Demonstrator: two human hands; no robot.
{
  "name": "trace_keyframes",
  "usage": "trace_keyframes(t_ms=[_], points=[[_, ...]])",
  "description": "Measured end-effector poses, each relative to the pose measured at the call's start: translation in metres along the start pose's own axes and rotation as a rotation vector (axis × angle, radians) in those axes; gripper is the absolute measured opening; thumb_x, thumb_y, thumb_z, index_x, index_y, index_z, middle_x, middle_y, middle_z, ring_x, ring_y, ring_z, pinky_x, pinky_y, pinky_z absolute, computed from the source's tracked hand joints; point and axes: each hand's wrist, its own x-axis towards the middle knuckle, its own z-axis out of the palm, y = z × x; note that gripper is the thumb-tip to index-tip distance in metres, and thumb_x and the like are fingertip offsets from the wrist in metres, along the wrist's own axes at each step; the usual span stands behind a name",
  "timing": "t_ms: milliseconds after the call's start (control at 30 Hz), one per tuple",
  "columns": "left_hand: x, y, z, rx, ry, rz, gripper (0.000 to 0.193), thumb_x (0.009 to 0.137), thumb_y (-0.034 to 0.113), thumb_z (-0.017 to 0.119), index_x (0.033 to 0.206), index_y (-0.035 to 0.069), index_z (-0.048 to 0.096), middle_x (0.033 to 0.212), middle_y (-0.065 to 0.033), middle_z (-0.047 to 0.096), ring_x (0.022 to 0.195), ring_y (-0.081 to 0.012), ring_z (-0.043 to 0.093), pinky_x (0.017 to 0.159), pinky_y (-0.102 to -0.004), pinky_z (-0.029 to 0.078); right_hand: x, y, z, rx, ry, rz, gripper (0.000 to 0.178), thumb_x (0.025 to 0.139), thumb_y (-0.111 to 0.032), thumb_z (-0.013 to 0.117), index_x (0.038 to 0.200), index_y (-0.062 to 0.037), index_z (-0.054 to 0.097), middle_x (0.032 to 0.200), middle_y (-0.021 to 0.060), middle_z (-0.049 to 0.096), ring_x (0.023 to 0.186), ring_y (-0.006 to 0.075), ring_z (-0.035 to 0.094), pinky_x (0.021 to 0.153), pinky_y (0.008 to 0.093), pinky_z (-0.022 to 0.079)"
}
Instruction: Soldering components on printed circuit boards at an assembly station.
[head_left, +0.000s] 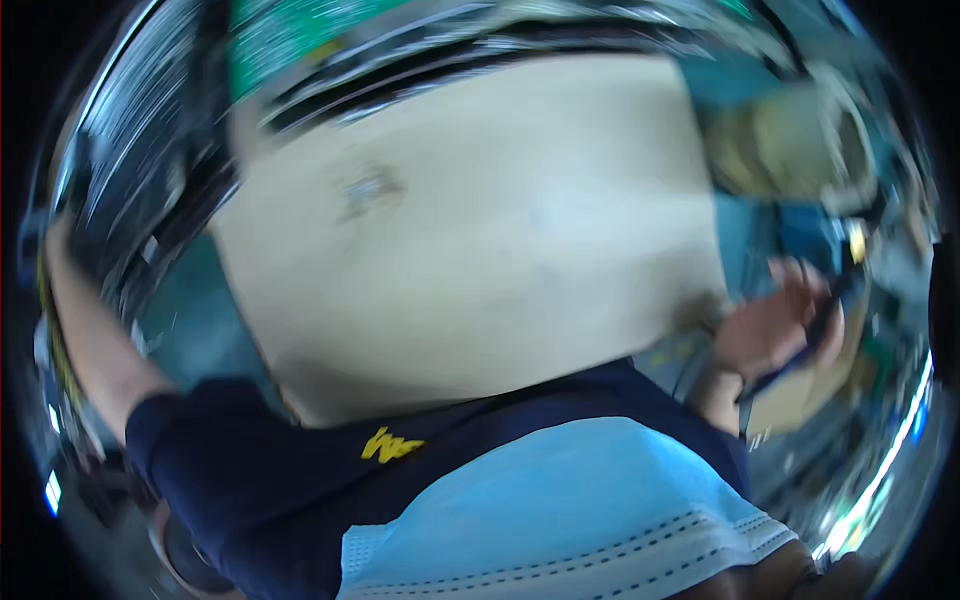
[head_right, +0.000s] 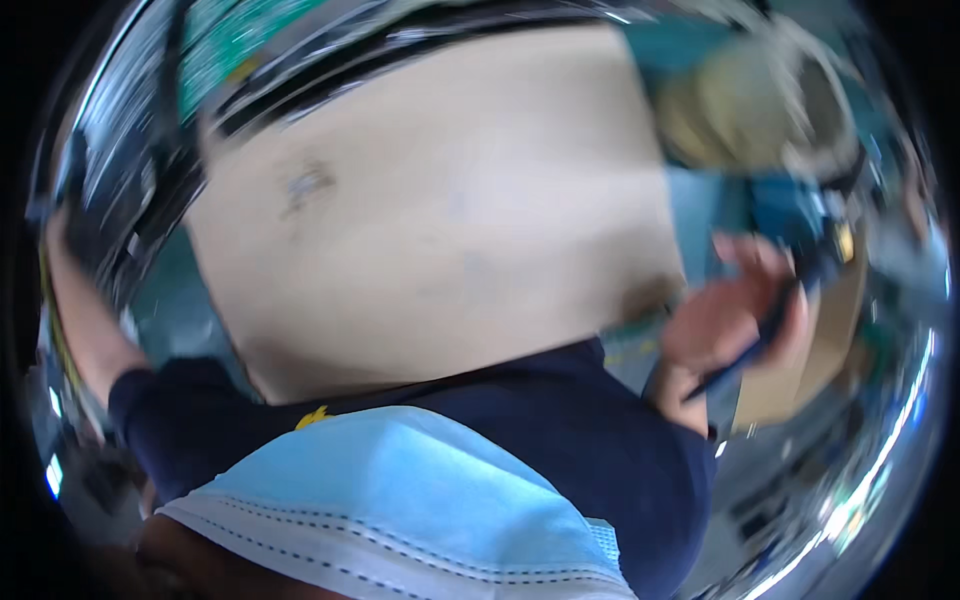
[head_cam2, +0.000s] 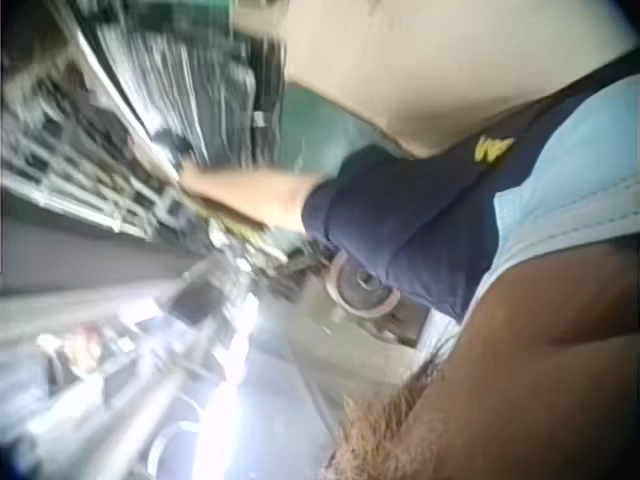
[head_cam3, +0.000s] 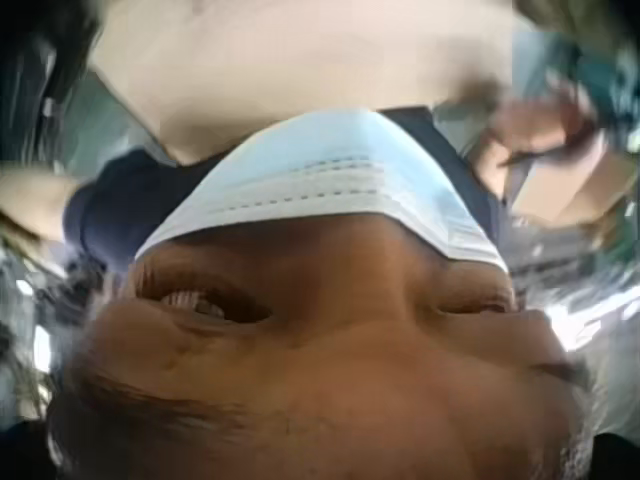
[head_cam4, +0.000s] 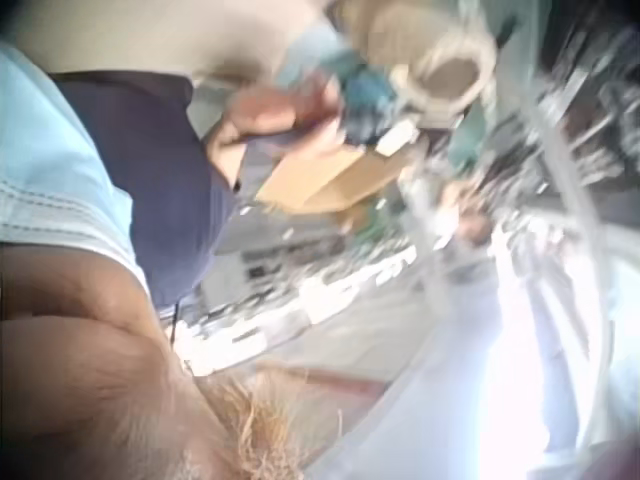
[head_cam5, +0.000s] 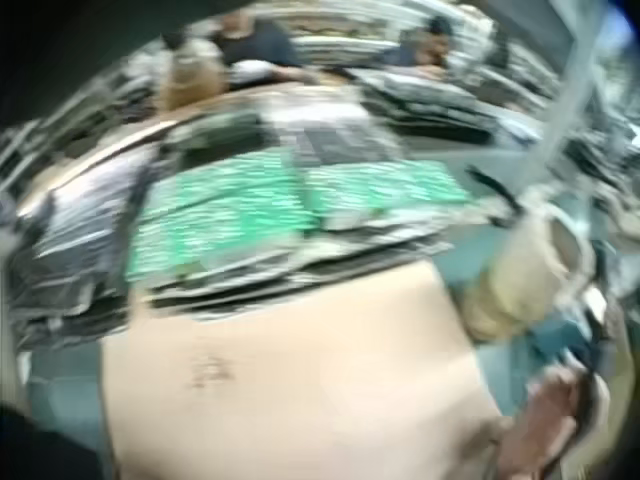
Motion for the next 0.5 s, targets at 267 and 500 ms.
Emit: trace_keyframes(t_ms=[267, 500], points=[[0.089, -0.032, 0.045, -0.037, 0.002, -0.046, 0.057, 0.096, 0.047, 0.057, 0.137, 0.007, 0.059, 0.128, -0.0175, 0.063, 0.12, -0.0266, 0.058, 0.101, -0.0404, 0.045, 0.009, -0.01, -0.008, -0.409, -0.288, -0.093, 0.043, 0.104, -0.028, 0.044, 0.138, -0.0029, 0.042, 0.111, 0.0278, 0.059, 0.086, 0.0327, 0.066, 0.078, 0.045, 0.055], [0.06, -0.068, 0.023, -0.134, 0.077, -0.108, 0.059, 0.099, 0.05, 0.053, 0.139, 0.007, 0.057, 0.134, -0.0179, 0.059, 0.125, -0.0282, 0.055, 0.104, -0.0412, 0.043, -0.015, -0.011, 0.044, -0.098, -0.508, -0.191, 0.044, 0.102, -0.031, 0.045, 0.14, -0.0086, 0.041, 0.104, 0.0252, 0.055, 0.077, 0.0308, 0.059, 0.058, 0.0379, 0.054]])
